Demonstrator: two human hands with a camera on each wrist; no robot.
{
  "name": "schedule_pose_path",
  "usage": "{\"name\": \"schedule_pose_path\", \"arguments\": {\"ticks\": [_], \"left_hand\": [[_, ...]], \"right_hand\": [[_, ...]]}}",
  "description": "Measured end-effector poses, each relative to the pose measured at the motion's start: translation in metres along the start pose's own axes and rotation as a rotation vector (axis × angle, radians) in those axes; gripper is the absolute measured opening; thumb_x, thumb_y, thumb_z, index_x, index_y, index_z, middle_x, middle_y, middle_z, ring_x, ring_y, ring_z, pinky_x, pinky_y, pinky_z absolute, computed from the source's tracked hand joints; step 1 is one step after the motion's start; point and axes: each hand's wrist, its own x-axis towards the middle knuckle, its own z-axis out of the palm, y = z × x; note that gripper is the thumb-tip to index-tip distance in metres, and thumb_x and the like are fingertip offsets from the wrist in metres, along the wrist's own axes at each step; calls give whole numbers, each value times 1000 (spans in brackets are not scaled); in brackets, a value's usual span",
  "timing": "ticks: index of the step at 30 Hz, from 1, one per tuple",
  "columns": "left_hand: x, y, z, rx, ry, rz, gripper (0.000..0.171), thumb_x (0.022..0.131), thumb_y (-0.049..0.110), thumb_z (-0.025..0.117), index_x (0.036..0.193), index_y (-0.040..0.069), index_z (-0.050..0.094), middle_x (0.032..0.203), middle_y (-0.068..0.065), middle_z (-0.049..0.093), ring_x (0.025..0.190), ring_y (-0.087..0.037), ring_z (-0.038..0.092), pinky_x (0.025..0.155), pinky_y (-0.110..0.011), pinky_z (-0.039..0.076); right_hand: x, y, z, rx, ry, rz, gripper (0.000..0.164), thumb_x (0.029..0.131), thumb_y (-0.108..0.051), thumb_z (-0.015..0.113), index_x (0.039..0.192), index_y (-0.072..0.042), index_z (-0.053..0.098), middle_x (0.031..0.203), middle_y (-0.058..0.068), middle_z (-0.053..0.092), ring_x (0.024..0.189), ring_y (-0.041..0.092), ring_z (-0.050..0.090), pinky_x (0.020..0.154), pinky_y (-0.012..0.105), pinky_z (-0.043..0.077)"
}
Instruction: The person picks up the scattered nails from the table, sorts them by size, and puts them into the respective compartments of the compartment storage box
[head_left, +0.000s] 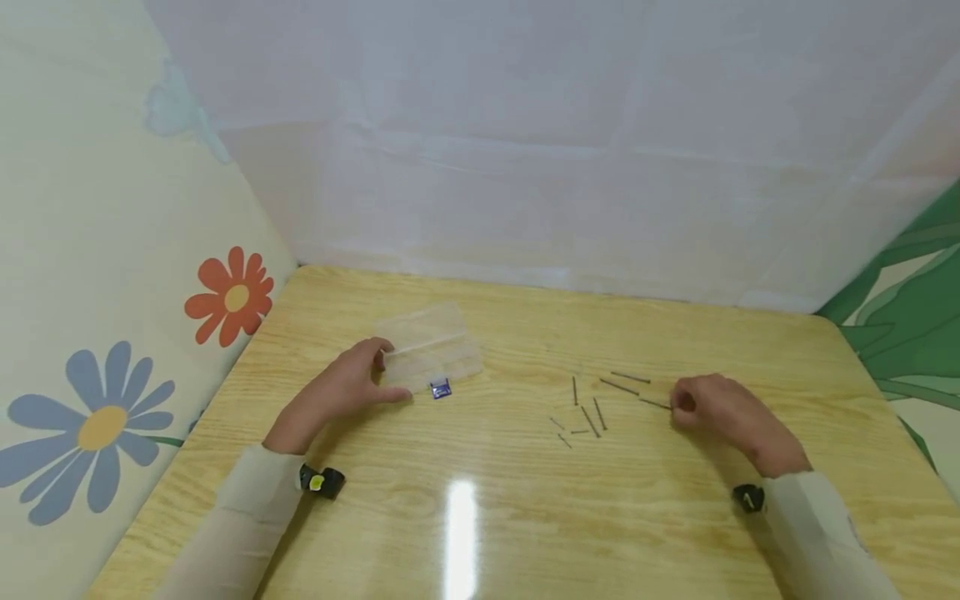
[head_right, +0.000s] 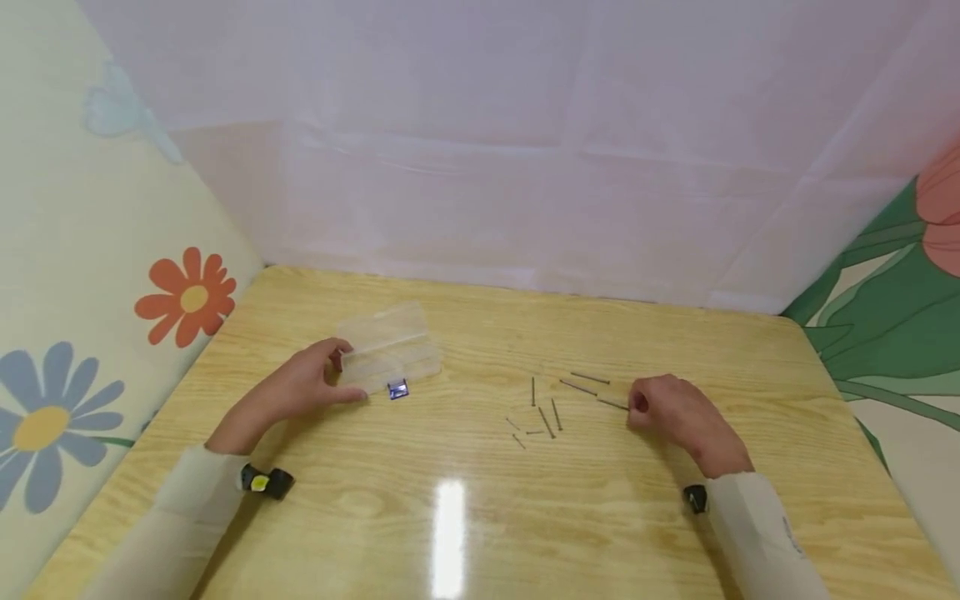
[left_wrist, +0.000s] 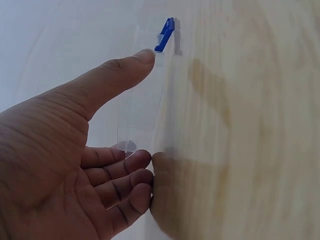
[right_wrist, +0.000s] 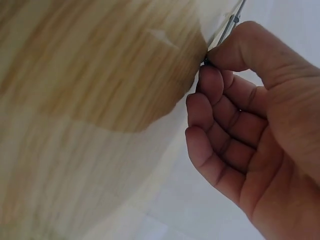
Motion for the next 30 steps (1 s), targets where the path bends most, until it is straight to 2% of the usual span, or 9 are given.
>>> {"name": "schedule_pose_path", "arguments": {"ticks": [5,13,19,24,30], "left_hand": [[2,-2,2,-29,1,-2,87,80,41,90,138,-9,48,106,-15,55,94,-29,51,84,-45,45],[3,-2,5,-51,4,7,85,80,38,90,137,-8,47,105,-14,54,93,-29,51,83,-44,44],[2,-1,7,-53,14,8,81,81,35,90,135,-8,48,102,-13,54,88,-27,50,81,-43,43],[2,-1,7,-51,14,-1,82,81,36,90,136,-8,47,103,-13,54,90,-27,50,81,-43,43],[4,-2,6,-57,13,5,82,82,36,89,136,-7,46,102,-13,53,90,-27,50,81,-43,43]], "right_hand": [[-2,3,0,11,-22,4,12,85,-5,69,82,-16,64,76,-7,56,70,12,49,65,33,42],[-1,-1,0,19,3,-35,9,88,-8,70,86,-16,67,79,-9,58,71,10,51,67,33,45],[10,-20,-5,0,21,-86,6,90,-8,67,89,-13,70,78,-10,58,68,9,50,64,32,44],[23,-39,-7,4,34,-133,10,92,-7,67,88,-16,68,77,-10,58,65,9,49,62,32,44],[43,-61,-6,34,35,-207,3,94,-10,68,92,-10,71,81,-9,60,67,8,50,64,32,46]]}}
